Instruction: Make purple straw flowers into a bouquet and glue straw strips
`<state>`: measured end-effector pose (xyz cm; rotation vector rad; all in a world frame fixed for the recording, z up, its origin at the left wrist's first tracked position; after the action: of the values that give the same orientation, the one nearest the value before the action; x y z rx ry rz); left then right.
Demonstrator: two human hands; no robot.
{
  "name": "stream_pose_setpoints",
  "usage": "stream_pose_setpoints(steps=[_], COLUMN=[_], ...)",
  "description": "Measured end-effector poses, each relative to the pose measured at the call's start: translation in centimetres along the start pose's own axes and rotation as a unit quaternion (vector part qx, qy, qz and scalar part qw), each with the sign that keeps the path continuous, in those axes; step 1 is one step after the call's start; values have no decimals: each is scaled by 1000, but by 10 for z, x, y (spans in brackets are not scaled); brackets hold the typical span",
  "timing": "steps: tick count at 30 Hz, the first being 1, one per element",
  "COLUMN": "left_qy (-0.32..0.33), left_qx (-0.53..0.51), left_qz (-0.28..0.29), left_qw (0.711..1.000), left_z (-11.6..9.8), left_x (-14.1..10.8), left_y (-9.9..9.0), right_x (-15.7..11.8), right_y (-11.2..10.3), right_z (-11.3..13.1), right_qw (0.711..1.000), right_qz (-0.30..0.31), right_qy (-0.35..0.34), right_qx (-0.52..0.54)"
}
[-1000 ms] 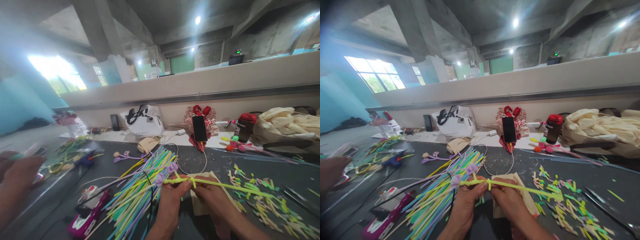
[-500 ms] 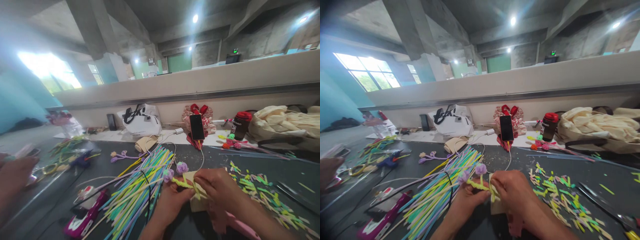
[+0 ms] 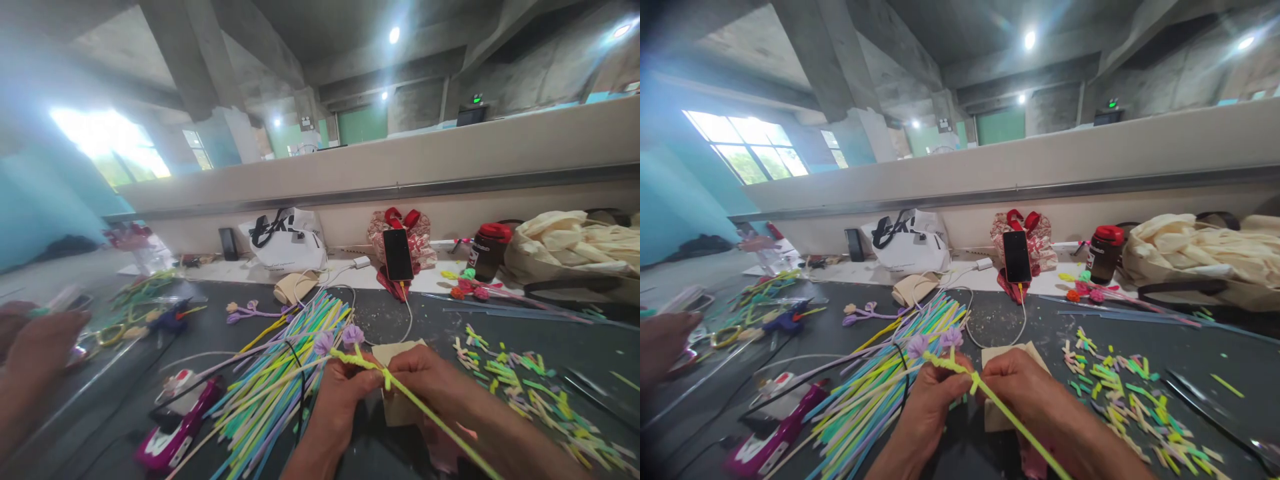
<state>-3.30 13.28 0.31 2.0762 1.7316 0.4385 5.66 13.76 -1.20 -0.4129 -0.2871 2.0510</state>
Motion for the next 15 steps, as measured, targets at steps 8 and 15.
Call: stream_pose_setpoints(steps=[8, 15], left_qy=[-20, -29], left_qx=[76, 111], left_qz=[-35, -4], left_qw=[996, 993], left_z=[2, -1], left_x=[7, 7], left_y=[-15, -11], right_x=[3, 3], right_y=[0, -1], right_z=[-11, -2], right_qw=[1000, 983], right_qz=[4, -57], right_qy=[15, -24], right_qx=[20, 171])
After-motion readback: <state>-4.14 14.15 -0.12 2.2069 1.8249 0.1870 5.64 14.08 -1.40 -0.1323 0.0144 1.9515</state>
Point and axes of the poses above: each hand's wrist, its own x-axis towards the middle knuckle, its own y-axis out of the palm, z = x × y, the point moved 10 cm from there along x, towards the middle knuckle, and after that the axes turned 9 degrees about -x, right-handed, at the moved point
